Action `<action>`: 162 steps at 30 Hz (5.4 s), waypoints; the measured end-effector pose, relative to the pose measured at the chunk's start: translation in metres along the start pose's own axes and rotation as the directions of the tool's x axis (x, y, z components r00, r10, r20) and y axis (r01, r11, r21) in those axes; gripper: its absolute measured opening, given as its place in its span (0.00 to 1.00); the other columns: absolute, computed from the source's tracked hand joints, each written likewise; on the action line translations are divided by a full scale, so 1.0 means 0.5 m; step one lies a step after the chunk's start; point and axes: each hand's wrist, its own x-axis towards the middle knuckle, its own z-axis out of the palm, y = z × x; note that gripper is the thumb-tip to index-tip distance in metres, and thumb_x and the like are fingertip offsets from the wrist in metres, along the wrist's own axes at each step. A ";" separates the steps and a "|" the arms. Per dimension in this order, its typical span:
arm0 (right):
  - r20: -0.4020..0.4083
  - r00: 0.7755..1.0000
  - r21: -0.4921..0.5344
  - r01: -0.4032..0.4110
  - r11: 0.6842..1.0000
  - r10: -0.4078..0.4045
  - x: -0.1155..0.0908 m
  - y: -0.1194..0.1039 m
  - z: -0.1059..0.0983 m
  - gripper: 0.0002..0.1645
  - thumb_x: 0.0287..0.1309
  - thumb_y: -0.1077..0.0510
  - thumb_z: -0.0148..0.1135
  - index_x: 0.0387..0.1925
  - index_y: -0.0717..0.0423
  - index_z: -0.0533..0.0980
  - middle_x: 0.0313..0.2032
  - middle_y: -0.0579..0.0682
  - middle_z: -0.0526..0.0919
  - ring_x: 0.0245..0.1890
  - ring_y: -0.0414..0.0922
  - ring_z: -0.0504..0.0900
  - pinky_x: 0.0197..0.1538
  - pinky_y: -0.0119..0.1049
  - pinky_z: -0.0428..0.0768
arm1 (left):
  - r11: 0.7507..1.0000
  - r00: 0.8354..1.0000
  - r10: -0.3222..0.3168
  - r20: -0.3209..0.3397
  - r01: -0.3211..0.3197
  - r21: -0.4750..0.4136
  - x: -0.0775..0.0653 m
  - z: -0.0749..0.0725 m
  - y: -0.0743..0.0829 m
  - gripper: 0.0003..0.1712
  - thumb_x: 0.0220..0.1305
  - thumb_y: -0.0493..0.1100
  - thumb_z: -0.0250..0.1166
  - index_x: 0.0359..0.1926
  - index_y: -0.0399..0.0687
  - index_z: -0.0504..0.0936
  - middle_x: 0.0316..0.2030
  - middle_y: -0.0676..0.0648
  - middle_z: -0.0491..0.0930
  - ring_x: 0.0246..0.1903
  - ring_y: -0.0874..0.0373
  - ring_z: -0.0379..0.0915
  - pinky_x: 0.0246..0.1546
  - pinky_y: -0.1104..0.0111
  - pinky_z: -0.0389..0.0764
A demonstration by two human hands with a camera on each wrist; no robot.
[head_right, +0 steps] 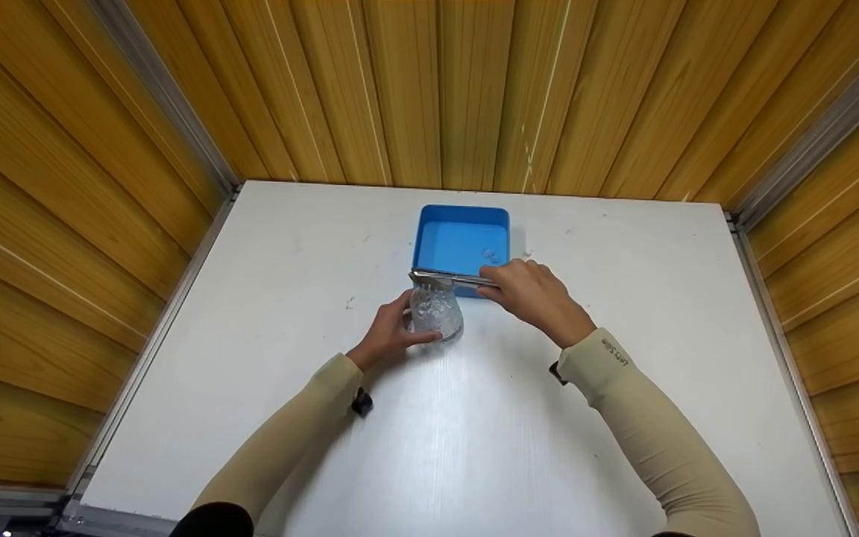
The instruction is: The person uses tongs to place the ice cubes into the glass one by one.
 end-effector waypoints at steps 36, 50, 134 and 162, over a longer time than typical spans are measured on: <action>-0.012 0.999 -0.029 -0.044 0.999 0.044 0.001 0.003 0.012 0.19 0.68 0.48 0.67 0.53 0.56 0.81 0.36 0.52 0.87 0.28 0.46 0.79 0.32 0.39 0.77 | 0.999 0.999 -0.035 -0.001 0.035 0.001 -0.002 0.002 0.004 0.53 0.52 0.58 0.81 0.75 0.52 0.66 0.65 0.53 0.76 0.65 0.61 0.71 0.66 0.68 0.72; -0.037 0.999 -0.016 -0.039 0.999 0.038 0.011 0.017 -0.002 0.18 0.68 0.48 0.67 0.51 0.56 0.80 0.36 0.51 0.88 0.27 0.45 0.78 0.30 0.38 0.76 | 0.999 1.000 -0.023 0.005 0.023 0.022 -0.001 0.002 0.001 0.55 0.51 0.59 0.82 0.74 0.48 0.66 0.65 0.50 0.76 0.65 0.58 0.72 0.66 0.68 0.72; 0.132 0.900 -0.120 -0.401 0.908 0.415 0.156 0.121 0.005 0.18 0.70 0.59 0.63 0.54 0.68 0.79 0.39 0.64 0.80 0.38 0.58 0.79 0.45 0.54 0.84 | 0.999 1.000 0.002 0.001 -0.002 0.033 -0.003 0.002 0.006 0.55 0.52 0.58 0.81 0.75 0.47 0.65 0.66 0.48 0.75 0.67 0.56 0.70 0.66 0.67 0.73; 0.163 0.873 -0.024 -0.462 0.887 0.459 0.156 0.119 0.014 0.21 0.71 0.59 0.62 0.59 0.68 0.78 0.47 0.67 0.80 0.44 0.60 0.79 0.53 0.60 0.82 | 1.000 1.000 0.002 0.001 -0.003 0.018 -0.007 0.000 0.007 0.54 0.51 0.57 0.82 0.74 0.48 0.66 0.64 0.49 0.77 0.64 0.59 0.72 0.65 0.69 0.73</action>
